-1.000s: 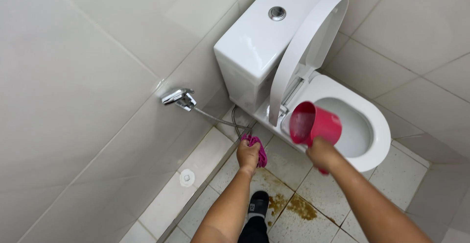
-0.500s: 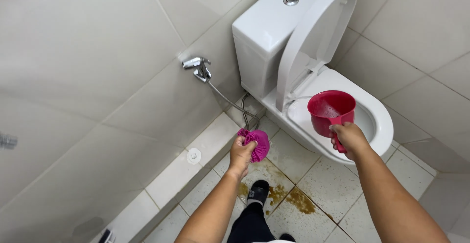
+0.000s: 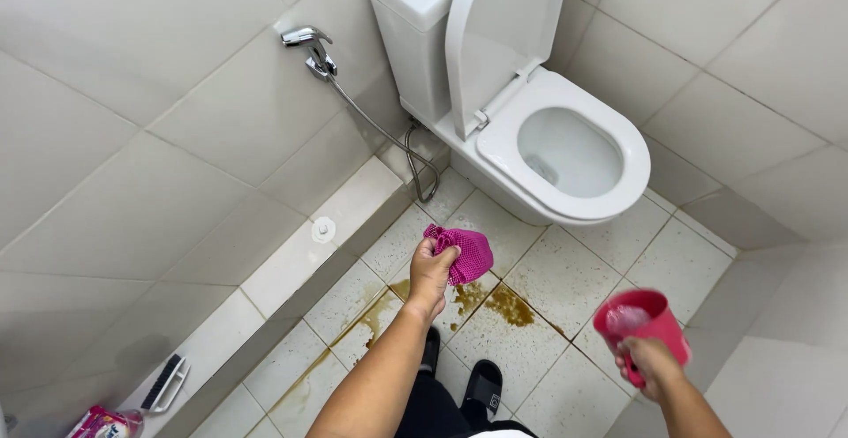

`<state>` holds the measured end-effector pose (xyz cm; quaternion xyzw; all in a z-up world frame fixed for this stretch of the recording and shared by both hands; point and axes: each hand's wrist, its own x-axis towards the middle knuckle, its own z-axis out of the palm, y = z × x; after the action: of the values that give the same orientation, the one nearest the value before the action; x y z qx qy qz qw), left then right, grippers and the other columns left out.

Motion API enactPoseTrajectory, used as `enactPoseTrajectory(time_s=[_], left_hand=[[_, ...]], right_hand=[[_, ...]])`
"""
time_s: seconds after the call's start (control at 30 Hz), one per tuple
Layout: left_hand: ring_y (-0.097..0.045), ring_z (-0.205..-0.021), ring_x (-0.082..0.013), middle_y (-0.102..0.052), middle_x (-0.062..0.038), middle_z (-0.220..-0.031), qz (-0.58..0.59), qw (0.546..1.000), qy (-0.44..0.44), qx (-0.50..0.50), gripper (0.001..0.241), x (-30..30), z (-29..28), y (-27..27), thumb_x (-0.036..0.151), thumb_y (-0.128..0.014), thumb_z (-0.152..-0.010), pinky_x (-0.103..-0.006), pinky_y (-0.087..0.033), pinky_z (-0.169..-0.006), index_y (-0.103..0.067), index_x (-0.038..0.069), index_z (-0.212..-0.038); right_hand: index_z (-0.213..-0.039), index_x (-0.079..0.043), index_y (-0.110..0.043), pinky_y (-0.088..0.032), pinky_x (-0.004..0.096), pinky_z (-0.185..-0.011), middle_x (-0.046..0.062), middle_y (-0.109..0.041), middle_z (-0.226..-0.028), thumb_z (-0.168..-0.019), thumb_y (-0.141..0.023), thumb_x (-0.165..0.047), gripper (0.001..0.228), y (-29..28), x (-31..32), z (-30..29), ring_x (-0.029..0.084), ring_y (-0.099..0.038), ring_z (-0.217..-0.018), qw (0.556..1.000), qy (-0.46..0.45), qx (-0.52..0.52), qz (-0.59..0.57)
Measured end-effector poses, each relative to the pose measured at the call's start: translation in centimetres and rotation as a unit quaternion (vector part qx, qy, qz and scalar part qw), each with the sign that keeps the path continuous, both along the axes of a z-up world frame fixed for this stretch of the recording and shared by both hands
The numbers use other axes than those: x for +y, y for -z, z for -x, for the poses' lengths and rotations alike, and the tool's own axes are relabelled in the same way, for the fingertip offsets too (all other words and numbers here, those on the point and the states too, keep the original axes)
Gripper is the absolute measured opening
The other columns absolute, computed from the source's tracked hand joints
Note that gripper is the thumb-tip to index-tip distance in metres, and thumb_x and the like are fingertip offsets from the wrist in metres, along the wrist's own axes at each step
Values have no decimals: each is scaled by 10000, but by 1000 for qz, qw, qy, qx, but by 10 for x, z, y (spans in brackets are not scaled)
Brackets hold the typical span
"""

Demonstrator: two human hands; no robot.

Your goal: The person mops the bathroom floor with a mop and bucket, then adds detergent to the bucket and pours the soapy water onto the floor and into the toilet. They use a pink cup to scoop and pour water, and a pink cloth to wipe the floor and toilet area.

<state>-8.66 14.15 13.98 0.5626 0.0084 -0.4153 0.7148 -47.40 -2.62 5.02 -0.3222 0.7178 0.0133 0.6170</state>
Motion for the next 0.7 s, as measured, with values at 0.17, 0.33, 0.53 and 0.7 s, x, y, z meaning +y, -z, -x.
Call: enactPoseTrajectory(time_s=[0.17, 0.33, 0.53, 0.7], left_hand=[[-715, -969, -171, -705, -103, -1047, -73, 995, 62, 5, 208, 16, 29, -32, 49, -664, -893, -345, -603, -916, -610, 34, -1092], [-725, -1008, -188, -695, -126, -1077, -118, 985, 123, 8, 182, 34, 42, -25, 39, -649, -893, -367, -622, -962, -599, 37, -1067], [-713, -970, -186, -703, -123, -1036, -96, 989, 114, -4, 186, 48, 34, -26, 25, -672, -897, -337, -609, -904, -599, 32, -1067], [-727, -950, -171, -712, -112, -1019, -100, 989, 106, -19, 186, 67, 25, -31, 46, -677, -894, -320, -617, -891, -603, 41, -1064]], right_hand=[[-1096, 76, -448, -452, 290, -438, 130, -538, -728, -919, -484, 83, 181, 76, 18, 42, 175, -497, -529, 993, 56, 51, -93], [-1231, 61, -385, -428, 283, -431, 164, -569, -843, -907, -479, 127, 344, 61, -13, -30, 171, -504, -536, 998, 24, 51, -31], [-1374, 120, -415, -476, 247, -487, 173, -561, -960, -943, -496, 70, 442, 12, -47, -109, 150, -524, -629, 998, 60, 14, 32], [-1391, 126, -332, -511, 277, -536, 177, -546, -972, -948, -502, 84, 477, -48, -21, -122, 177, -569, -693, 987, 71, 56, 130]])
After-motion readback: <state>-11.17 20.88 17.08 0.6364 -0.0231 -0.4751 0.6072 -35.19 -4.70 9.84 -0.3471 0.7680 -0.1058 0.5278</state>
